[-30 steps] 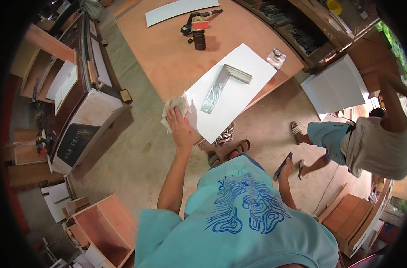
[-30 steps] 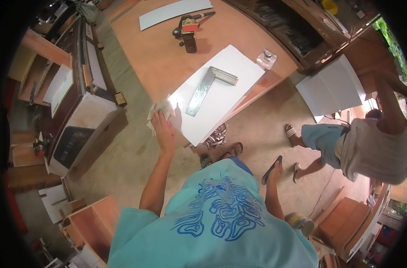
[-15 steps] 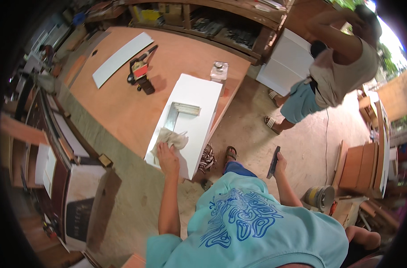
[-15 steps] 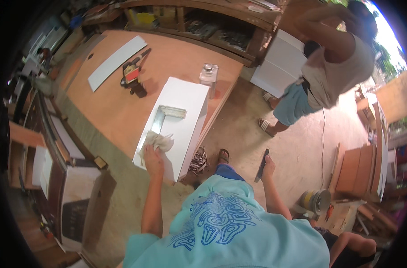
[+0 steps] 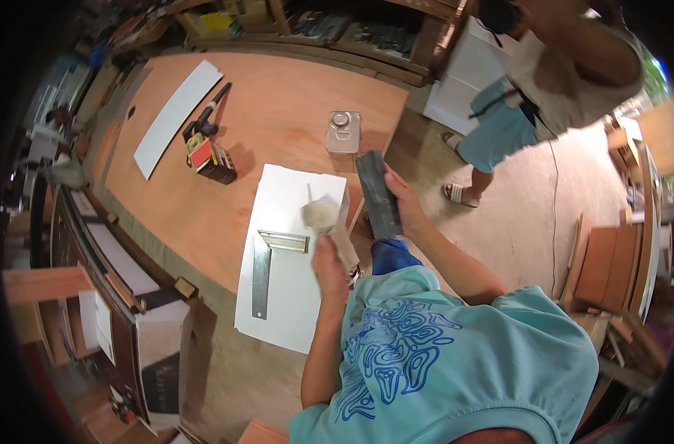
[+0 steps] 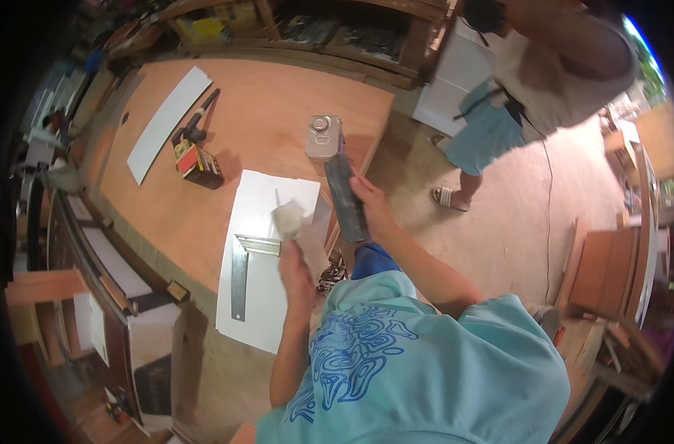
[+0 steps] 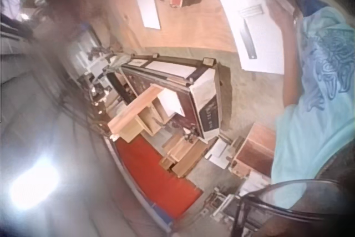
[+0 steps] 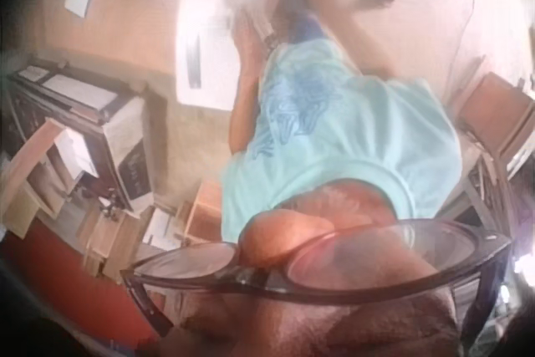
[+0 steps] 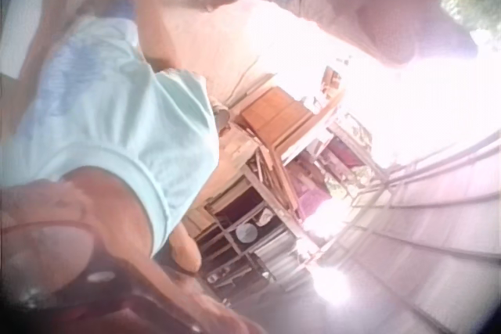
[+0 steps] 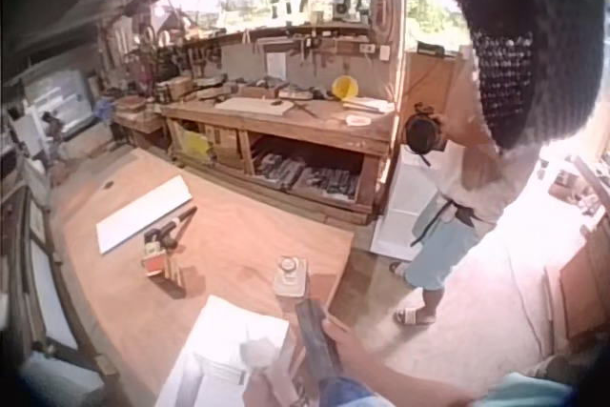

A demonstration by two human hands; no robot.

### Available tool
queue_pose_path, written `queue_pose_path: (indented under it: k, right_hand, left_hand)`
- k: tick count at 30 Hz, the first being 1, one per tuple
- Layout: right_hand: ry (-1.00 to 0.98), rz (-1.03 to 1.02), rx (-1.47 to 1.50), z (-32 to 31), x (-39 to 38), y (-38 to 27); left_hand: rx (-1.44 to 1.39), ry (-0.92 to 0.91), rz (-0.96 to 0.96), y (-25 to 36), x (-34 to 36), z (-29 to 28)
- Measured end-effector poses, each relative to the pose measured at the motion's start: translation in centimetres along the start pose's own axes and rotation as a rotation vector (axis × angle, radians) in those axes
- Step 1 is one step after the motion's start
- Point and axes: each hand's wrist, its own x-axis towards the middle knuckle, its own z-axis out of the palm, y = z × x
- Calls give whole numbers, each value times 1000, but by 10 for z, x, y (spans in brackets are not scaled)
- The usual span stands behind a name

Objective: The person wipes a white rectangular panel with a cloth, then uses a sanding block to smooth its edges and surfaces. They flip the panel and continue sanding different sides, occasionally wiping it again.

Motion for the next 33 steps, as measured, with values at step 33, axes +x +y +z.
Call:
queue_pose_path:
  k: [33]
  right_hand:
    - [-648,-857,-1751,-59,302,40]
  left_hand:
    - [420,268,-167,-7,80,70]
